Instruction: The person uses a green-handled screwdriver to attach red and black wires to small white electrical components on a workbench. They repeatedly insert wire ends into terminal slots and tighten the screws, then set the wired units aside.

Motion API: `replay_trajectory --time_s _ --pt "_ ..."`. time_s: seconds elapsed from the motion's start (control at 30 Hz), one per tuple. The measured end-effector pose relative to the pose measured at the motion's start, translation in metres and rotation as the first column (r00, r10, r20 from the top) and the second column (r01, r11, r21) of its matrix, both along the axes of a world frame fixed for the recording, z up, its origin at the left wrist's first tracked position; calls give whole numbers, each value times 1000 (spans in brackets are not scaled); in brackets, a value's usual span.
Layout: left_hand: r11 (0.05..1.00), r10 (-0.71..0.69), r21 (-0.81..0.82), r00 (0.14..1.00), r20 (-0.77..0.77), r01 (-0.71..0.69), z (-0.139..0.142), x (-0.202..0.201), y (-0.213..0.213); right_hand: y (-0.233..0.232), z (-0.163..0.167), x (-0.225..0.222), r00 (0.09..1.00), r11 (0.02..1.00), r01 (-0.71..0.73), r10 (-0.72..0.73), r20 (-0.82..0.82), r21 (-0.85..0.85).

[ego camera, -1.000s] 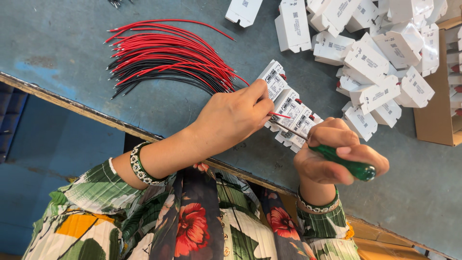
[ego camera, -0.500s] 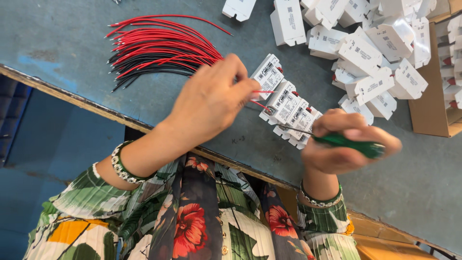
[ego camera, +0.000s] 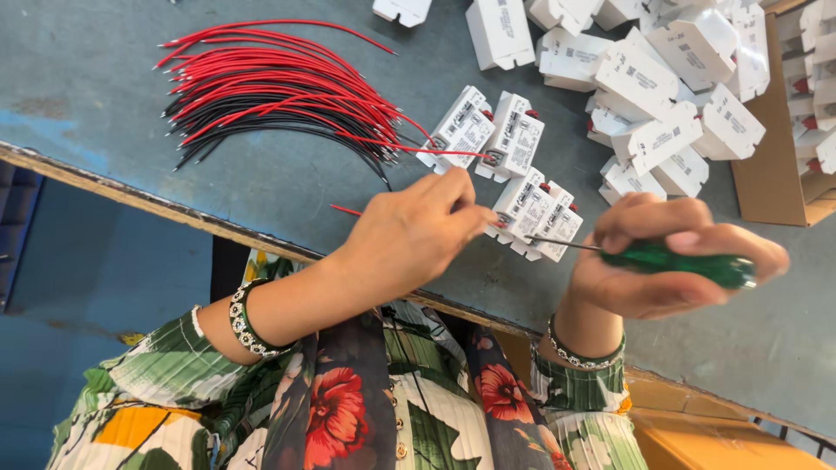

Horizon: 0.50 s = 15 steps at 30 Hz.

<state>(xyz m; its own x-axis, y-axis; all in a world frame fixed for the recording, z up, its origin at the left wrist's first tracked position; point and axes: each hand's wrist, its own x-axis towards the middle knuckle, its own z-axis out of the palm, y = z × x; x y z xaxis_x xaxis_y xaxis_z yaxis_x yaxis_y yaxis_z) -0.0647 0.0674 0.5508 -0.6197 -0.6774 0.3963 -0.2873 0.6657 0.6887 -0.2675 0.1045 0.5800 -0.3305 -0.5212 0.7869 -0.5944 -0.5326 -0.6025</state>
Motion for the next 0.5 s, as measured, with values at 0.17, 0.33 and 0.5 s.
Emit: replay_trajectory --time_s 0.17,0.33,0.5 --pt "998 30 -54 1000 -4 -30 -8 -5 -4 7 -3 6 998 995 -35 30 49 95" --pt "996 55 -72 998 19 -54 -11 -1 -7 4 -10 5 993 994 -85 79 84 66" --pt "998 32 -52 999 25 -31 -13 -1 -11 1 -10 4 999 995 -38 37 14 93"
